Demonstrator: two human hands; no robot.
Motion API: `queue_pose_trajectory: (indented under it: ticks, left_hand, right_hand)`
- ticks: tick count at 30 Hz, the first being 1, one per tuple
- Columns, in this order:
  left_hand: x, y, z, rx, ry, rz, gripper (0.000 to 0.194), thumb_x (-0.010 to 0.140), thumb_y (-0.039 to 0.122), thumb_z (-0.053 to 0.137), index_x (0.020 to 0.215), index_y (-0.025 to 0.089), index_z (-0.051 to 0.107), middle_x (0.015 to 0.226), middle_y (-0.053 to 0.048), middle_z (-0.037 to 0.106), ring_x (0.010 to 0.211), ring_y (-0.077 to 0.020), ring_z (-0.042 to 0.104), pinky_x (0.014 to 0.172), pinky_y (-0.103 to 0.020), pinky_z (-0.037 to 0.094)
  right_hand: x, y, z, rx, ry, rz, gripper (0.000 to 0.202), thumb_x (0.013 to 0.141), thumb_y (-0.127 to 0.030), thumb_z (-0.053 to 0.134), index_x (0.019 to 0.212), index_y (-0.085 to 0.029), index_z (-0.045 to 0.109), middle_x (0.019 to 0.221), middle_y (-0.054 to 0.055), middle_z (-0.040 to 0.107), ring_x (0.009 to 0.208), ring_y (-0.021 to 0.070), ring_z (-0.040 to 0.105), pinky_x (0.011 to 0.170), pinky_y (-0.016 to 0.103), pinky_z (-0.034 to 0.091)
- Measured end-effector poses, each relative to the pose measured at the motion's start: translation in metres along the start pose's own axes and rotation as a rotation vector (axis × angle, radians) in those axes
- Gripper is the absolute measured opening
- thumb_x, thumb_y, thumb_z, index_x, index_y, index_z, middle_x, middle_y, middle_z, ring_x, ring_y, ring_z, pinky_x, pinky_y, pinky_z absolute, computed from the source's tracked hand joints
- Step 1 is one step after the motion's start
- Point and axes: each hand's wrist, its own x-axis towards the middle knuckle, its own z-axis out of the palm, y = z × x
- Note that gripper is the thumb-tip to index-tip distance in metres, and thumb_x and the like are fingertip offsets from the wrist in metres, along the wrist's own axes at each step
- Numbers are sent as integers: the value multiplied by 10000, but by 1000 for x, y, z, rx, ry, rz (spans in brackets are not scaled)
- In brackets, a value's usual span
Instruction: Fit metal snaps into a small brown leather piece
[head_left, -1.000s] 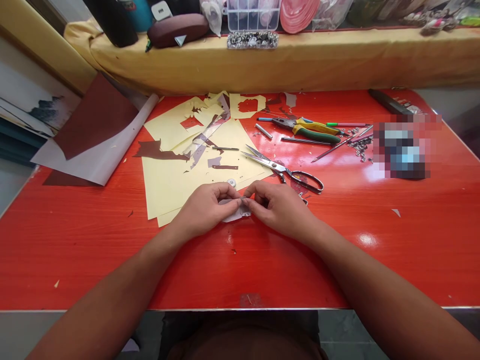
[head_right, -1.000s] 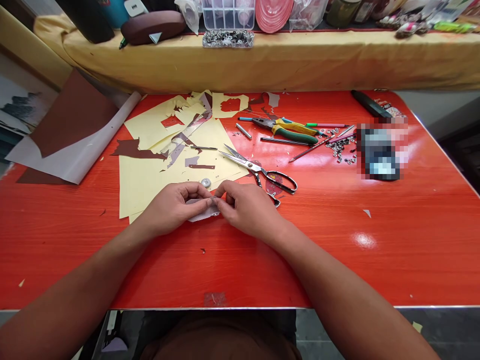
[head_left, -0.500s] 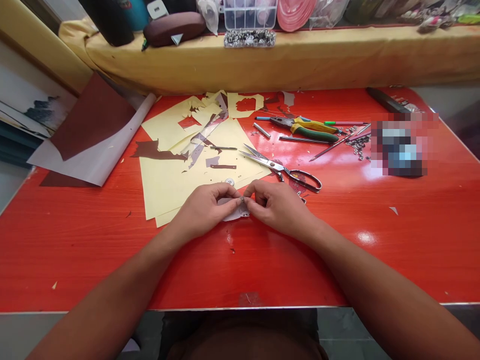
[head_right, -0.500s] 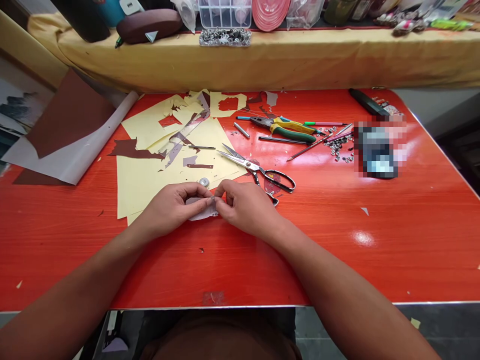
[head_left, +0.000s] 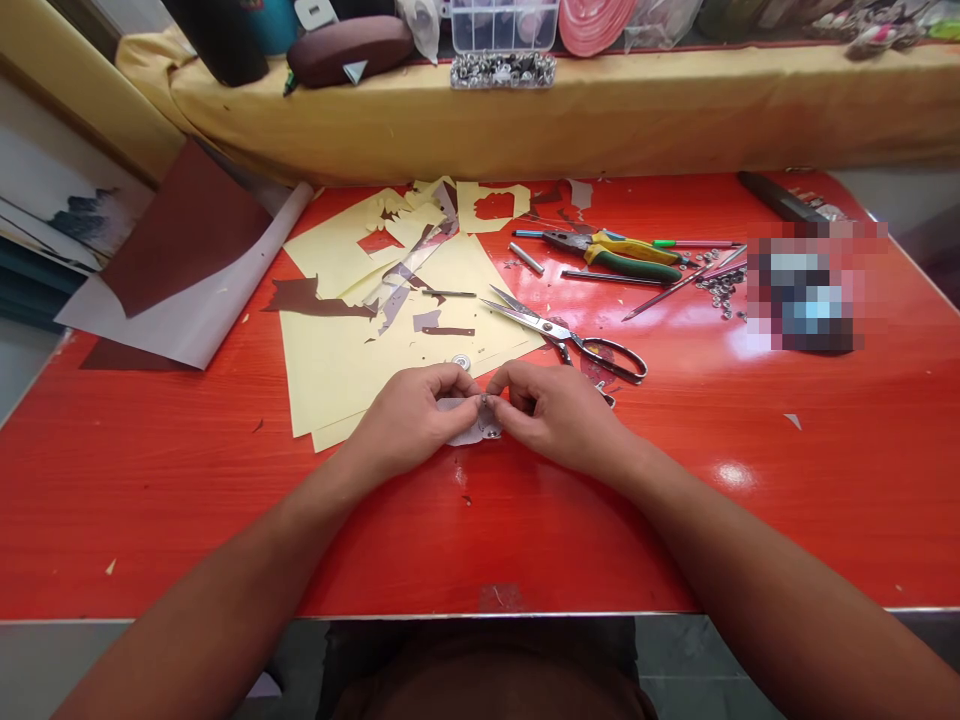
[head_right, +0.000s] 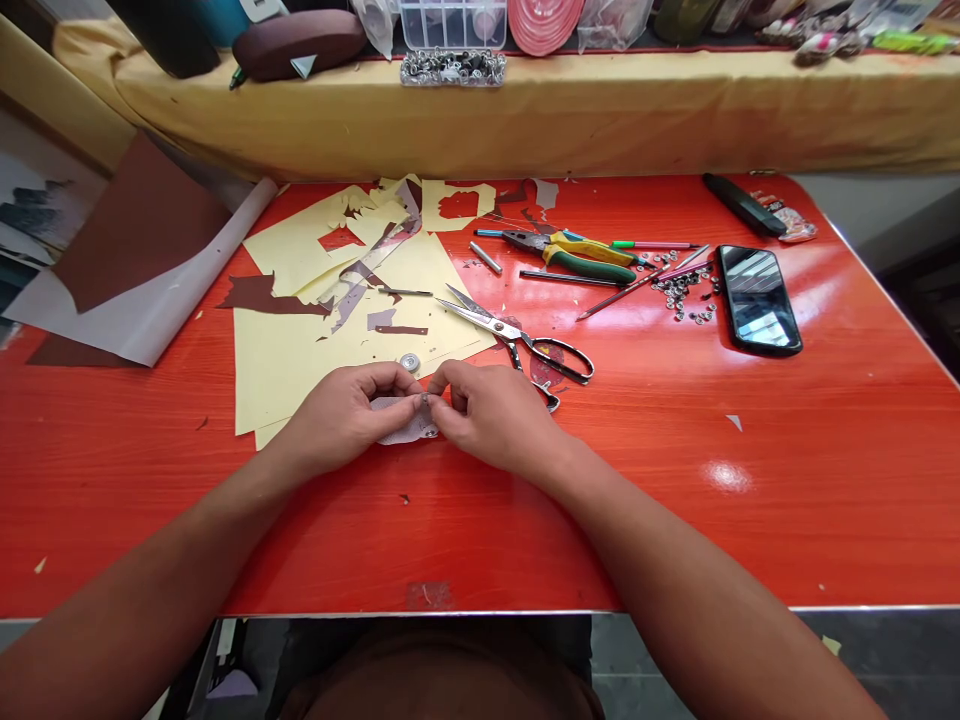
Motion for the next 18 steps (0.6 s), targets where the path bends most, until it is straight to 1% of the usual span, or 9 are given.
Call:
queue_pose_trajectory:
  ticks: [4, 8, 13, 18]
  left_hand:
    - [0, 1, 2, -10, 12, -5, 227, 870, 416, 684, 827, 198, 730, 793, -1, 722, 741, -170, 611, 646, -265, 433]
    - [-1, 2, 3, 9, 31, 26, 215, 872, 396, 662, 836, 195, 729, 800, -7, 728, 741, -173, 618, 657, -272, 444]
    - [-1, 2, 3, 40, 34, 64, 202, 879, 377, 652, 839, 199, 738, 805, -4, 739, 750, -176, 632, 674, -270, 454]
    - [-1, 0, 2, 52, 27, 72, 193, 883, 369, 659, 846, 203, 750, 820, 2, 748, 758, -174, 633, 678, -267, 449]
  right_hand:
    - [-1, 0, -1, 2, -21, -10, 114, 958, -295, 651, 967, -210, 726, 668, -32, 646, 603, 133, 524, 582, 282, 275]
    - [-1, -1, 0, -12, -27, -5, 91, 950, -271, 646, 979, -212, 708, 697, -26, 668, 617, 137, 535, 576, 282, 265]
    - [-1, -2, 0, -3, -9, 6, 66, 935, -253, 639, 949, -217, 693, 676, -28, 652, 605, 139, 524, 568, 281, 256]
    - [-1, -1, 0, -1, -5, -4, 72, 928, -247, 638, 947, -213, 698, 644, -37, 620, 588, 134, 506, 568, 279, 258]
